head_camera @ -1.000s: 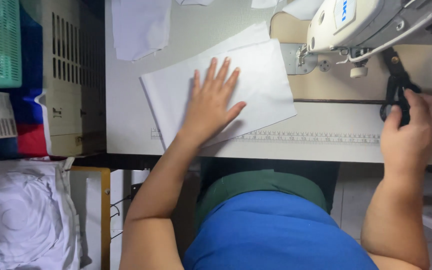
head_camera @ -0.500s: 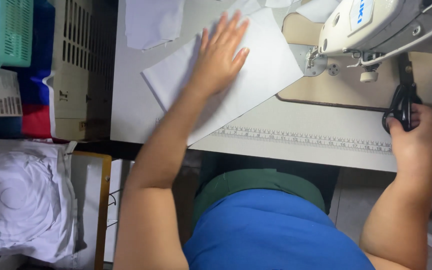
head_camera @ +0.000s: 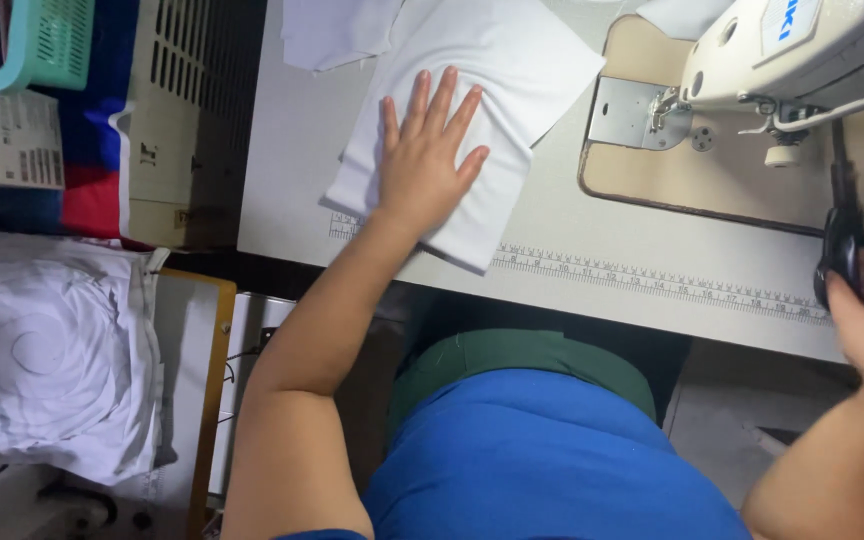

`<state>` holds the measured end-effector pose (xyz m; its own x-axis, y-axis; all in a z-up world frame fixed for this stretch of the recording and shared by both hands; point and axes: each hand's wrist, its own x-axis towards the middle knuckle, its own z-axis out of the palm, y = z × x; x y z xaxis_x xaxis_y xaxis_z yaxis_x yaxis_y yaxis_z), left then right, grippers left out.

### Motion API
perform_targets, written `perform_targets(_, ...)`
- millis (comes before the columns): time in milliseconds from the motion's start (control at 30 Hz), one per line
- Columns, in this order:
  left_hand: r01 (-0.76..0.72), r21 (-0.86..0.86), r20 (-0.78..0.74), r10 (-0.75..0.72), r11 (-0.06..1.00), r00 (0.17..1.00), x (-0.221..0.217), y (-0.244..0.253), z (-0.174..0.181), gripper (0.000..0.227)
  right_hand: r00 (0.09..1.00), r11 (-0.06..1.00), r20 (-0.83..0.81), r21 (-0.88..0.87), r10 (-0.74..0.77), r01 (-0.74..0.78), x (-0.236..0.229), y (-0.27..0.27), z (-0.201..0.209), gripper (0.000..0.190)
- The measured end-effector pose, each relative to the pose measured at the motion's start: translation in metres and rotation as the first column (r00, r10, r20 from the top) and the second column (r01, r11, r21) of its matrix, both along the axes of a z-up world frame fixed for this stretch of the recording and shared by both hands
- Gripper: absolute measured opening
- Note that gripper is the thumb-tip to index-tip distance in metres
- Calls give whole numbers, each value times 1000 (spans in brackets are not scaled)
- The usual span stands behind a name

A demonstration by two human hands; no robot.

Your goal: Cutting and folding white fabric pieces at a sewing station

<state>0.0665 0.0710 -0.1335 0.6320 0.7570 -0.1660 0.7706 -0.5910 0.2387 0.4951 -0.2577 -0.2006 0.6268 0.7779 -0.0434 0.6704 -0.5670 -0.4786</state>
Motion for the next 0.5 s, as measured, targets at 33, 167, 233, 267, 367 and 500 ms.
perform_targets(33,-29,17,23,29,999,999,3,-5,-6,60,987,997,-158,73,-12,24,9,-20,-12,29)
perform_targets(167,-121,-24,-82,119,992,990,12,-29,4,65,920,998,-393,66,8,19,-4,-77,7,45)
perform_targets(233,-163,-79,-45,160,984,986,19,-48,-1,71,896,997,-440,13,-59,72,-18,-99,17,46)
perform_targets(267,-206,-134,-9,207,969,978,24,-58,-3,77,868,992,-482,-39,-121,117,-24,-109,22,47)
perform_targets(367,-123,154,25,120,980,992,32,-68,-10,76,791,987,-590,-98,-162,129,-55,-105,61,49)
perform_targets(500,43,45,84,-47,998,995,48,-18,0,59,756,997,-652,-70,-64,23,-66,-105,72,52)
